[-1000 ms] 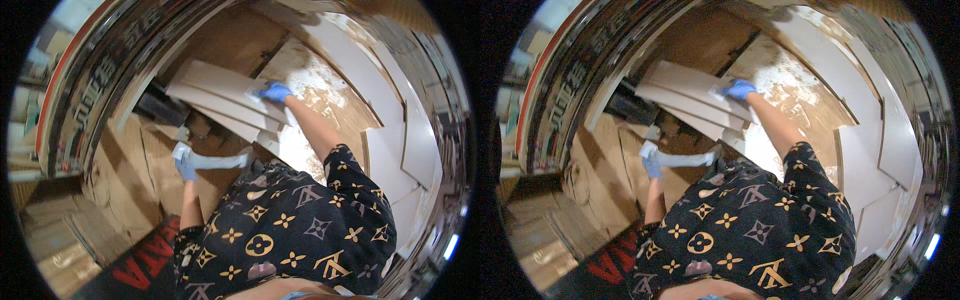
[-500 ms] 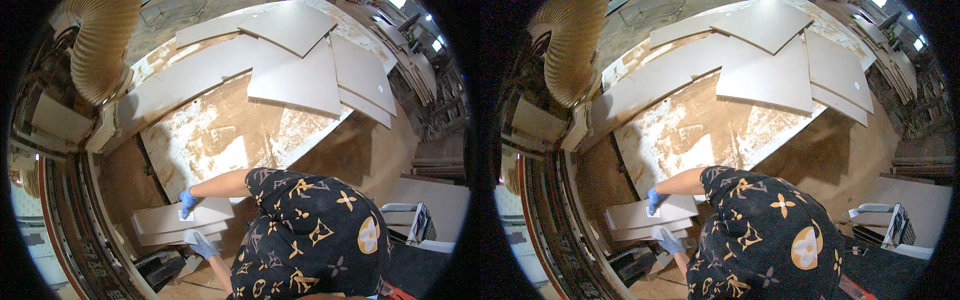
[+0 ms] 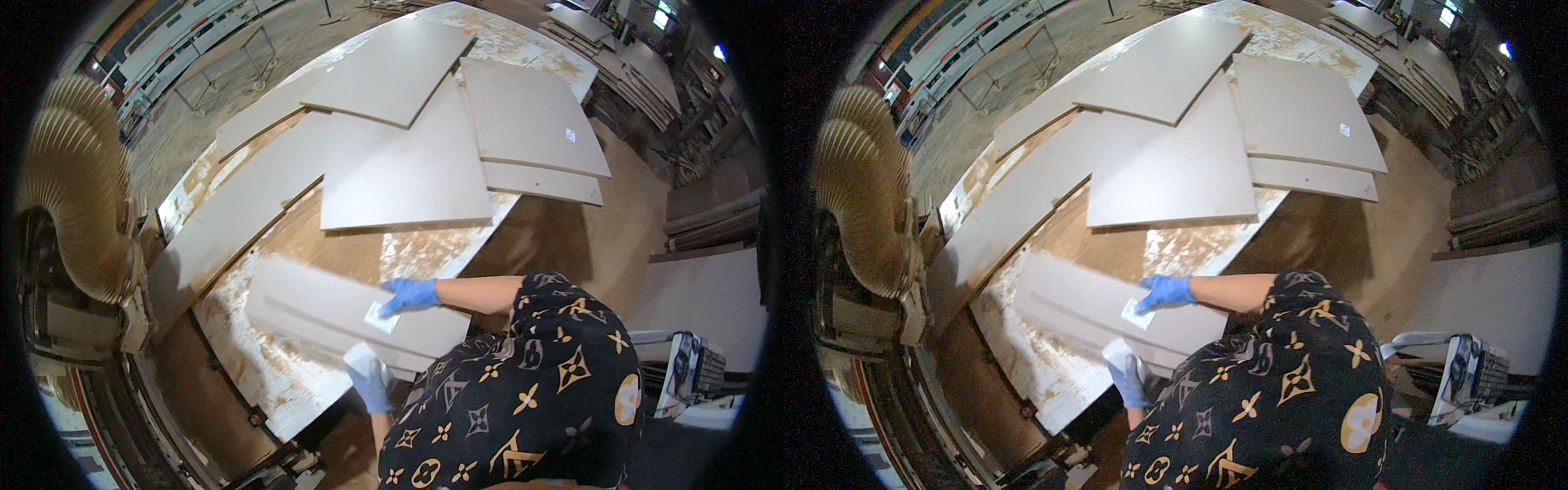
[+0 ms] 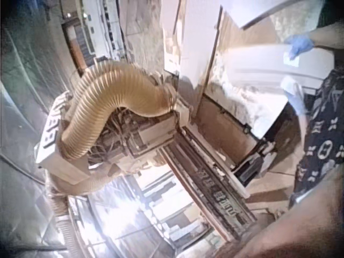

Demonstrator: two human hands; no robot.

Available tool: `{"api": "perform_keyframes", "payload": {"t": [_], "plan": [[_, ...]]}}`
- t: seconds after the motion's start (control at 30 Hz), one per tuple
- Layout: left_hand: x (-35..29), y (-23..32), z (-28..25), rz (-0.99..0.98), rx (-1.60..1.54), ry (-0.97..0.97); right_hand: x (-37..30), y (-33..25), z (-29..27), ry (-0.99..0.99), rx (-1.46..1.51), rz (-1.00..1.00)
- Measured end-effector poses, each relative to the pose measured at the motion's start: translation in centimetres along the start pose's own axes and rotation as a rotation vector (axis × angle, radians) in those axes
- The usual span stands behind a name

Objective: The person applies adhesive labels to several flat wooden panels on a workbench, then stacks the labeled panels and moves them to a nearby pile. The person also briefly interacts with a CNC machine control panel.

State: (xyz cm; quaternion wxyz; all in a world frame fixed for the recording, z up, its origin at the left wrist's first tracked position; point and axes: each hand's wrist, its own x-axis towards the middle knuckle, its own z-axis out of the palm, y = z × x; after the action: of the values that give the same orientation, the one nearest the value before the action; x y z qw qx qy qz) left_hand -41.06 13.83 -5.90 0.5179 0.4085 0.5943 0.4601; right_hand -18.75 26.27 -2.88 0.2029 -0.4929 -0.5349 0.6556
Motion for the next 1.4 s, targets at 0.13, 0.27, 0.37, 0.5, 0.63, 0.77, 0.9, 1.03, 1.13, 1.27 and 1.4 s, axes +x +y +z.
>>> {"api": "perform_keyframes", "payload": {"t": [0.13, 0.27, 0.37, 0.5, 0.63, 0.77, 0.9, 1.03, 1.13, 1.27, 1.4], "plan": [[2.8, 3.6, 11.9, -0.014, -0.021, -0.273, -8.2, 4.6, -12.1, 0.424, 0.16, -0.145], [3.2, 3.6, 20.2, 0.044, -0.138, -0.325, -15.7, 8.7, -23.8, 0.475, 0.57, -0.169], [4.0, 4.7, 22.1, 0.094, -0.155, -0.281, -20.6, 10.1, -31.4, 0.711, 0.636, -0.127], [5.9, 8.2, 23.1, 0.116, -0.191, -0.264, -24.3, 10.7, -40.8, 0.822, 0.421, -0.075], [8.0, 11.3, 24.4, 0.111, -0.18, -0.153, -23.0, 12.9, -46.5, 1.152, -0.829, 0.635], [10.0, 13.3, 23.8, 0.219, -0.172, -0.101, -19.3, 12.1, -46.4, 1.255, -1.148, 0.542], [12.1, 14.5, 23.2, 0.239, -0.254, -0.124, -12.2, 6.3, -35.4, 0.831, -0.066, -0.131], [13.3, 15.5, 22.7, 0.259, -0.346, -0.149, -6.8, 0.5, -19.5, 0.046, -0.267, -0.547], [14.5, 16.2, 20.3, 0.302, -0.477, -0.046, -4.7, -1.8, -12.7, -0.129, -0.2, -0.343], [17.4, 16.8, 14.3, 0.419, -0.594, 0.227, -4.0, -2.3, -11.0, -0.253, -0.072, -0.237], [20.4, 15.7, 9.8, 0.48, -0.572, 0.463, -3.6, -2.5, -12.9, -0.226, -0.09, -0.255]]}}
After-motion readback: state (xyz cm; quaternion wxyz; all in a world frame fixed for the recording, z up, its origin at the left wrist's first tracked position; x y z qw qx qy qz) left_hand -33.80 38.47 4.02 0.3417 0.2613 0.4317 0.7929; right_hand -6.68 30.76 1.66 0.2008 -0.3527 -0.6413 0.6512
